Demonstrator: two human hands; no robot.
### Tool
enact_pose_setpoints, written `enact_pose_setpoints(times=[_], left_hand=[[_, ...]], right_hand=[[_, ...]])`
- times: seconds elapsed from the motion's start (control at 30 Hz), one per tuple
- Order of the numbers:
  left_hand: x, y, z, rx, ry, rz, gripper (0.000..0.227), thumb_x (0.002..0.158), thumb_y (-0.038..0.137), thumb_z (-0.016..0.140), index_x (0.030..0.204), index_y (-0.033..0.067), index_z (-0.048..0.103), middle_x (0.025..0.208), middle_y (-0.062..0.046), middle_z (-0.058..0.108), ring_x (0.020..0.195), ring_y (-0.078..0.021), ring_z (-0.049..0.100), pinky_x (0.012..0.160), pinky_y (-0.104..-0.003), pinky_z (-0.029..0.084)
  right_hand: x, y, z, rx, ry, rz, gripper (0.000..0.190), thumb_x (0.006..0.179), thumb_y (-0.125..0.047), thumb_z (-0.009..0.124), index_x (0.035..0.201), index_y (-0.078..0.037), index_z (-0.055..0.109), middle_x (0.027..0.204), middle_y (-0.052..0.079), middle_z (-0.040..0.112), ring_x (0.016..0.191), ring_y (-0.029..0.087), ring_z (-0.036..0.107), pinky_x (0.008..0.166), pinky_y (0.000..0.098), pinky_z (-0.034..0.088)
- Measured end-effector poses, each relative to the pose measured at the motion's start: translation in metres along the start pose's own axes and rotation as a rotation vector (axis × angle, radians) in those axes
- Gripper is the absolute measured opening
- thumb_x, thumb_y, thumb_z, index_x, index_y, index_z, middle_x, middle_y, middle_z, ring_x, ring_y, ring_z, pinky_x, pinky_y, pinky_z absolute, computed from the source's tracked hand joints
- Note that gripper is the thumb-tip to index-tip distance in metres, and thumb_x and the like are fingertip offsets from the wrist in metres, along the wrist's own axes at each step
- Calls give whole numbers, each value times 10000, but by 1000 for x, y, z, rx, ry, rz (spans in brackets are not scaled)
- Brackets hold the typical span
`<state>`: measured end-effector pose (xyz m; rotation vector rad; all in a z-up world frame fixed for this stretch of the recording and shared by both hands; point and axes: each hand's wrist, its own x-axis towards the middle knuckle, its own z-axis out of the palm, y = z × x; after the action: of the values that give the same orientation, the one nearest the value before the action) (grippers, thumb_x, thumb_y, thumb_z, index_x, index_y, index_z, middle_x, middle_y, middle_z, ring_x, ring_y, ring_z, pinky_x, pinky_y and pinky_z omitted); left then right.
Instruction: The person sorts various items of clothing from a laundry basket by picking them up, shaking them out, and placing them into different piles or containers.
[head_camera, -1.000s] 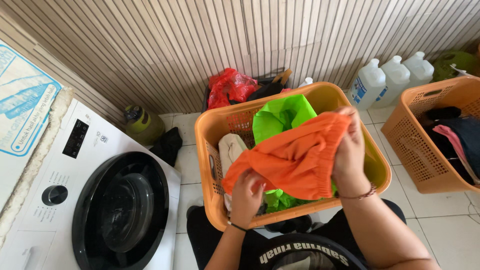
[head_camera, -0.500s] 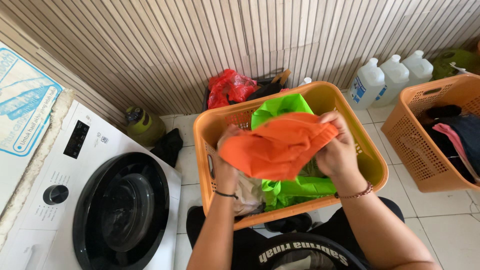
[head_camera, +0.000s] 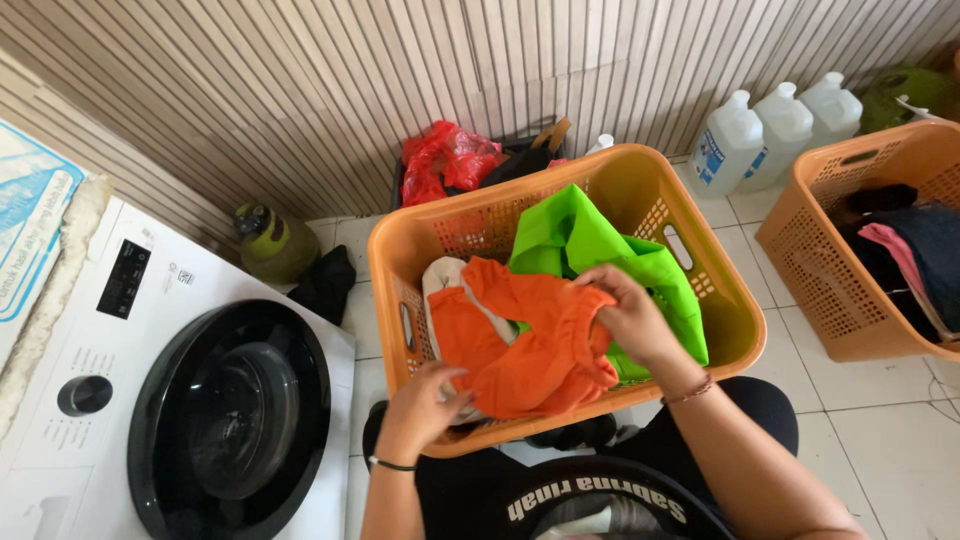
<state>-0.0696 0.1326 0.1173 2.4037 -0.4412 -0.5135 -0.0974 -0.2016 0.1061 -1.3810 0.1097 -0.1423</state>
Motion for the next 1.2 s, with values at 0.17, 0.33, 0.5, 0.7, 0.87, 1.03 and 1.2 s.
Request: enact_pose_setpoints(times=[0.17,0.33,0.5,0.7,0.87,1.03,1.2], left_hand=[[2,48,64,-775,42,309,460,847,100,789,1249,-4,590,1090,-91,703,958,-121,723,800,-301,611],[11,53,92,-682,203,391,253,890,38,730,1088,-45,595,874,-74,618,771,-113,593,699,-285,517],[20,42,93,-913,238,260,272,967,112,563,1154,-35,695,893,-41,660,758,-104,560,686,-264,459],[25,36,80,-1280,204,170,297,1024,152,504,1122,-53,694,979,-39,687,908,-110,592,862,-281,464],[32,26,81,-1251,258,158,274,1019,158,561,1132,-34,719,931,-19,692,815,-85,559,747,-249,436],[33,18,78,-839,359,144,250,1031,209,639,1123,0,742,810,2,622,711,-70,490,637,-249,402],[33,28,61,-662,419,208,260,1003,227,638,1132,25,737,781,-9,680,692,-61,579,631,-252,469]], right_hand=[[-20,6,47,-119,-134,-109,364,848,126,571,1179,-25,594,1085,55,690,1001,115,657,890,258,548],[-40,-16,66,-418,-116,-66,546,745,86,639,1265,-75,590,884,88,671,755,130,614,686,278,520],[-42,-23,64,-475,-54,-76,547,710,13,771,1220,-81,596,771,74,600,638,114,549,593,291,489],[-44,-30,57,-682,-97,-297,489,670,11,778,1138,-44,646,853,117,601,712,221,593,642,346,531],[-37,-17,42,-809,-28,-271,410,744,36,658,1141,-63,693,1058,119,712,921,265,690,778,349,562],[-24,18,26,-253,-150,196,322,947,14,514,1228,-47,659,1093,128,744,1028,235,680,900,343,552],[-25,29,17,466,-243,488,295,1002,-17,411,1255,15,559,1180,131,680,1071,224,677,915,392,550]])
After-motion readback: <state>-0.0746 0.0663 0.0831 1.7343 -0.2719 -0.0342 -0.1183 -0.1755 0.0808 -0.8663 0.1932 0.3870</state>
